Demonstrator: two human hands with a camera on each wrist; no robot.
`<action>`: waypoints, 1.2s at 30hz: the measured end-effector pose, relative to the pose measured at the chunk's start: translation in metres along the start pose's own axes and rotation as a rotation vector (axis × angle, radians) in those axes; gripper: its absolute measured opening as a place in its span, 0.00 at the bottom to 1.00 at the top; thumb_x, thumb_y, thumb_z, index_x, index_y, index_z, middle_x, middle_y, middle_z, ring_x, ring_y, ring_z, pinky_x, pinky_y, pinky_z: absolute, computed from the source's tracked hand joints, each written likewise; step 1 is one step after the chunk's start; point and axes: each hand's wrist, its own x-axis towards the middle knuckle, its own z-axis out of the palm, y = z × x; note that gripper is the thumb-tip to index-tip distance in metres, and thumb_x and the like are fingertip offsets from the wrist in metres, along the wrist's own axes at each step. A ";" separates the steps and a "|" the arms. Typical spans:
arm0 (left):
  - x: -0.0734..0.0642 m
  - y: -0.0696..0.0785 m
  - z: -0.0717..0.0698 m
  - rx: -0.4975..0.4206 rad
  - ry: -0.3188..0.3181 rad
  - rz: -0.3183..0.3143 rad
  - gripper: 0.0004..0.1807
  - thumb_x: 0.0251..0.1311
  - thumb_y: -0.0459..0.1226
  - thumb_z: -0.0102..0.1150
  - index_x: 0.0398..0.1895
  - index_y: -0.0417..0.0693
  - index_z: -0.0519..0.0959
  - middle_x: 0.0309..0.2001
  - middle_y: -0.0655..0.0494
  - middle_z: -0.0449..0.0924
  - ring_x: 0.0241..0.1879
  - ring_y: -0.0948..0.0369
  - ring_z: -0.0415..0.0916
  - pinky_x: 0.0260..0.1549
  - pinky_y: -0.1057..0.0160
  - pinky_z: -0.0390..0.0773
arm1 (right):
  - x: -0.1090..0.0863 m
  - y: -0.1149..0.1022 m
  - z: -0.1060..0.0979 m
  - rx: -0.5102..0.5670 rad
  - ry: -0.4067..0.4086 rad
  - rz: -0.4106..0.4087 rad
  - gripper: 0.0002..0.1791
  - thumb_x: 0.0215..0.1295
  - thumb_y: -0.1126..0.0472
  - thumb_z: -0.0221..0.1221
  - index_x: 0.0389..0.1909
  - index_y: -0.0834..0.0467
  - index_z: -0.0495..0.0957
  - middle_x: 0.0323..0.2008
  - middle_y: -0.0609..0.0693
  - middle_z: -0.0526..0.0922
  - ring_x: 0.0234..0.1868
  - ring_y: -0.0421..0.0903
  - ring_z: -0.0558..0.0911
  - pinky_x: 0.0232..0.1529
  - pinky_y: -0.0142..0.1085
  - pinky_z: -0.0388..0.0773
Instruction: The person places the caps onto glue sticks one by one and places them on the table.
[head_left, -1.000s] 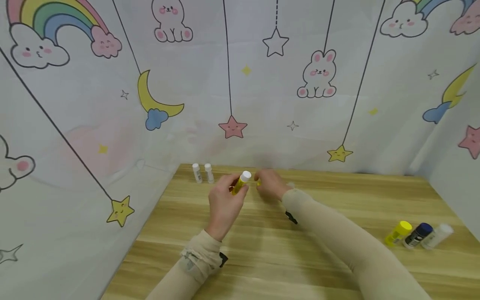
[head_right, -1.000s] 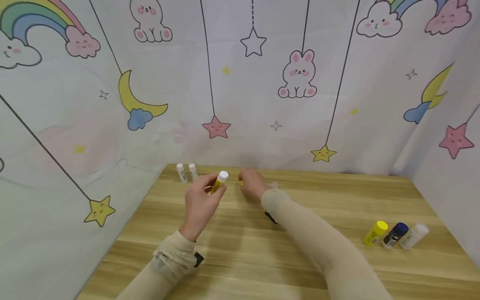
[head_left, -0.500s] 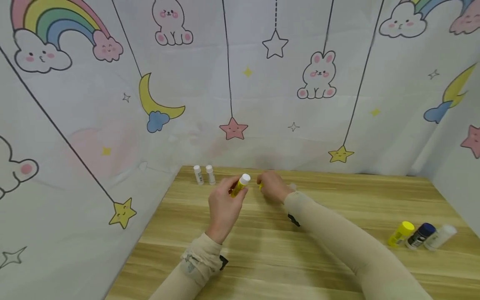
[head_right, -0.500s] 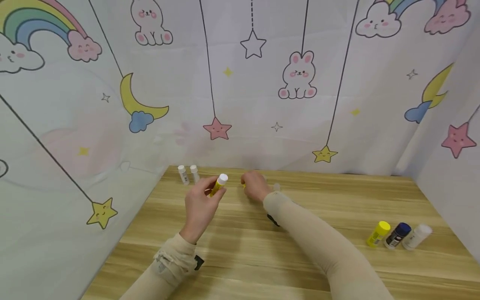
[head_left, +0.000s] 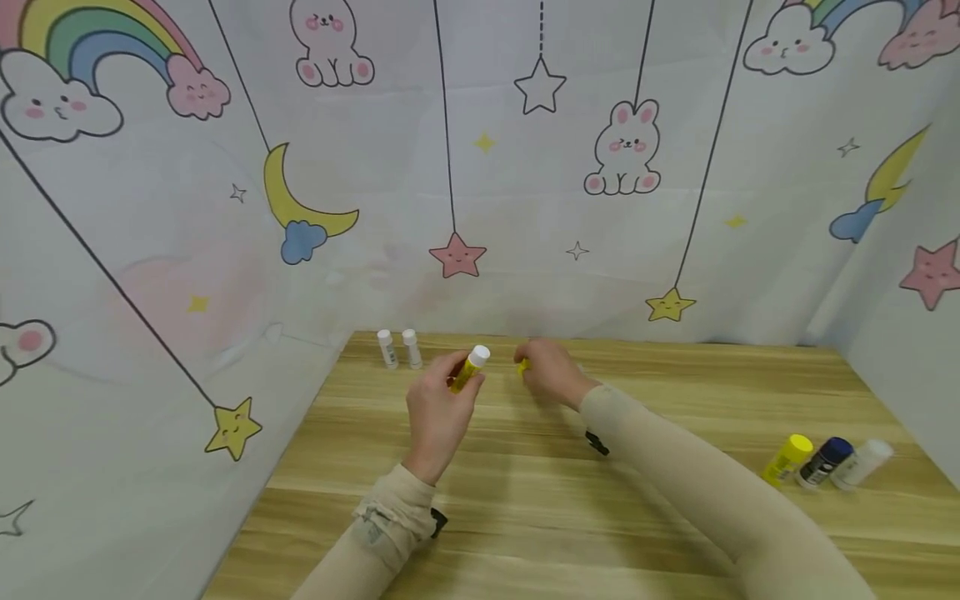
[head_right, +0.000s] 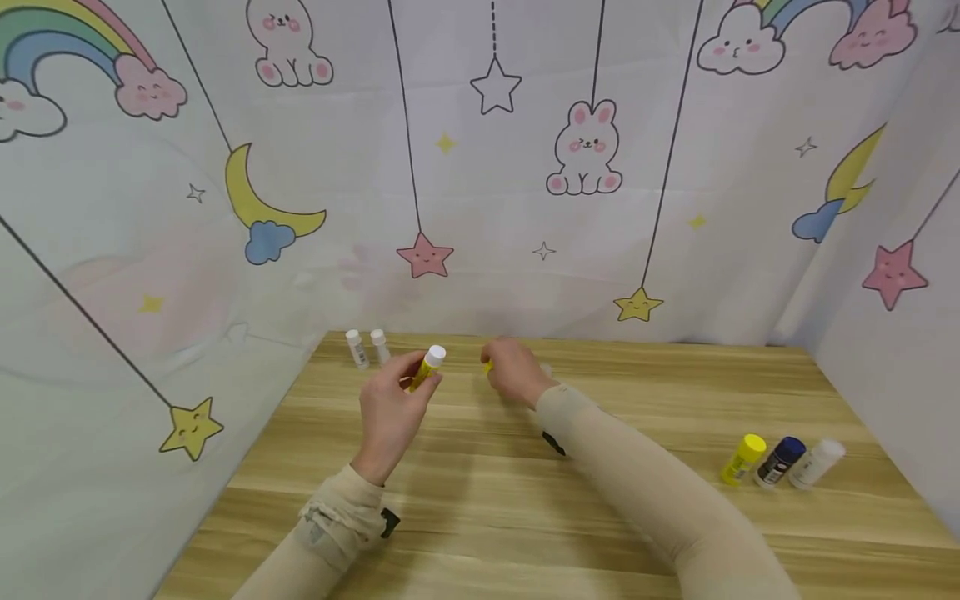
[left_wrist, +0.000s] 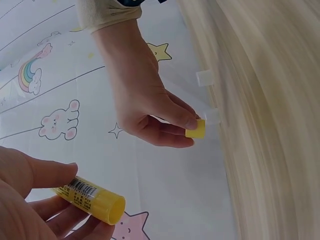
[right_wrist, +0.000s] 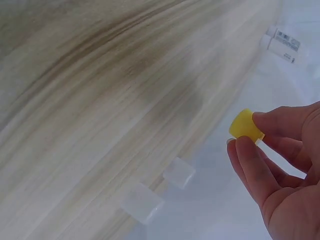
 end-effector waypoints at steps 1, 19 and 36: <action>0.000 0.000 0.000 0.001 -0.003 -0.003 0.18 0.53 0.34 0.77 0.47 0.45 0.85 0.42 0.54 0.85 0.37 0.57 0.84 0.36 0.57 0.84 | -0.002 0.000 -0.002 -0.006 0.008 -0.002 0.16 0.56 0.73 0.63 0.46 0.62 0.86 0.46 0.55 0.85 0.48 0.53 0.82 0.50 0.46 0.80; 0.002 -0.002 0.004 0.054 -0.014 -0.006 0.17 0.54 0.35 0.76 0.47 0.45 0.85 0.41 0.53 0.85 0.36 0.57 0.82 0.35 0.55 0.82 | -0.044 -0.004 -0.035 0.012 0.088 -0.006 0.11 0.61 0.67 0.67 0.45 0.56 0.87 0.38 0.48 0.82 0.35 0.43 0.80 0.36 0.36 0.80; 0.002 -0.004 0.012 0.062 -0.027 0.001 0.17 0.52 0.34 0.77 0.46 0.47 0.86 0.41 0.53 0.84 0.37 0.55 0.83 0.35 0.52 0.82 | -0.067 -0.007 -0.053 0.084 0.164 -0.014 0.11 0.61 0.68 0.68 0.45 0.56 0.87 0.41 0.48 0.83 0.34 0.41 0.79 0.36 0.35 0.80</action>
